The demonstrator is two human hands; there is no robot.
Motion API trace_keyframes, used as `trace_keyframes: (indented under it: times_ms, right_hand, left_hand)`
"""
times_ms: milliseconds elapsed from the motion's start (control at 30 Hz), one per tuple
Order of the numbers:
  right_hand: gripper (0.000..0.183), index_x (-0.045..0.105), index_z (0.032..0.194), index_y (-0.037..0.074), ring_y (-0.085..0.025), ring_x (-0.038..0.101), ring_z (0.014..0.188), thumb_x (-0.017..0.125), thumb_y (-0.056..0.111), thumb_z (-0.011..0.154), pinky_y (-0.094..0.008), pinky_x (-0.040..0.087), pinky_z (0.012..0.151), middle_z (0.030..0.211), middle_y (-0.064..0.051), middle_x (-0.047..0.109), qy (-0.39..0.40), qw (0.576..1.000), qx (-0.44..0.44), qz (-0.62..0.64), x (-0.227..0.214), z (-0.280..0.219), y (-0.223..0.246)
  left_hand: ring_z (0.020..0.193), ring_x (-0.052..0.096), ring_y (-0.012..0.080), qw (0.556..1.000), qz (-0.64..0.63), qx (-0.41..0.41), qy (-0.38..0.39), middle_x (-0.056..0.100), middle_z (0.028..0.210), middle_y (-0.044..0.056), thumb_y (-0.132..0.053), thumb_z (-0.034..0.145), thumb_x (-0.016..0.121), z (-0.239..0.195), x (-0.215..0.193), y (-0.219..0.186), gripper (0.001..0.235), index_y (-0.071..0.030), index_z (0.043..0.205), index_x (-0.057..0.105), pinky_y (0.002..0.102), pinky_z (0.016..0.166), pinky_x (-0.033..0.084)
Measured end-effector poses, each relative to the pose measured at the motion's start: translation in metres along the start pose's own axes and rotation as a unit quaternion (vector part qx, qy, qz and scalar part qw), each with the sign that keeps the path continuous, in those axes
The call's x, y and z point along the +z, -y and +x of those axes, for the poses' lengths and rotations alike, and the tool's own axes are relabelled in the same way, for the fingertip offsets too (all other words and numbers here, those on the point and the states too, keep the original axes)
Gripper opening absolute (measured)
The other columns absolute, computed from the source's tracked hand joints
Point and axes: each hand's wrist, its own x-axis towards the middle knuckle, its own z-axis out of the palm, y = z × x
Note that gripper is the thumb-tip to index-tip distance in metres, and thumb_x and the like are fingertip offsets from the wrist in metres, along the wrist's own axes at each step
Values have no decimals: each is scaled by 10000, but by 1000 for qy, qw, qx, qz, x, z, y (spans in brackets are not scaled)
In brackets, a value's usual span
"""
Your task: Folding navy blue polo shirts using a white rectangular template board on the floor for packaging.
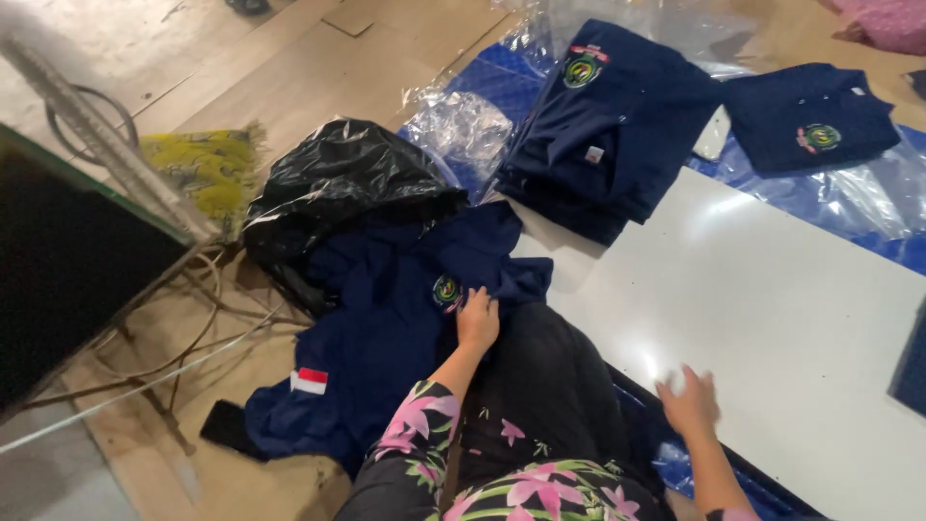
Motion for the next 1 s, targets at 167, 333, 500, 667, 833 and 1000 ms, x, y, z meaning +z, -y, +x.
trace_keyframes:
  times_ms: [167,333,500,667,833,1000]
  right_hand:
    - [543,507,1497,62,-374,539,1182,608,270,1006,-505,446,1047,1451,-288,479,59,902,-208,374,31,-8,124]
    - [568,413,1565,85,-359,656,1035,536,279,1046,-495,563,926,1348,-272,589,248,820,-114,502,-19,-92,259]
    - [431,727,1320,318,-321,638,1243,682,170,917,-433,508,1038,1259,-103,731,120,923,-268,248,38,-38,231]
    - [347,783,1163,263,-288,673,1174,677,56,905,-417,503,1037,1171,-43,760,-9,909,-305,282,17,26,189]
    - [336,769,1166,320,-244,668,1187,685,86,940,-389,501,1043,1192,20,750,-103,936,-262,210,-13,99,91]
    - [339,786,1208,268,-325,698,1014,717,38,969,-436,561,952,991,-73,721,-313,919,-238,21,-50,138,-29]
  left_hand:
    - [1077,714,283,991,-114,-36,-66,772,987,92,-323,999,599,-30,-4,-23,199,-183,1083,713,440,874,580]
    - [890,718,354,994,-47,95,-25,718,813,117,-335,987,554,-101,-11,-51,167,-196,919,617,508,715,563]
    - [1341,557,325,942,-71,321,-71,643,1387,145,-274,828,790,-133,-33,-38,453,-114,1233,668,460,1109,419]
    - [1506,222,477,976,110,166,90,310,1636,231,-482,876,719,-152,-85,-28,835,-65,1535,422,674,1175,194]
    - [1509,187,499,957,175,182,141,272,1663,168,-516,853,715,-129,-89,-63,880,-161,1583,374,723,1169,136]
    - [1484,364,474,898,237,339,148,441,1592,166,-733,734,649,-73,-4,-131,965,-171,1506,512,697,1158,251]
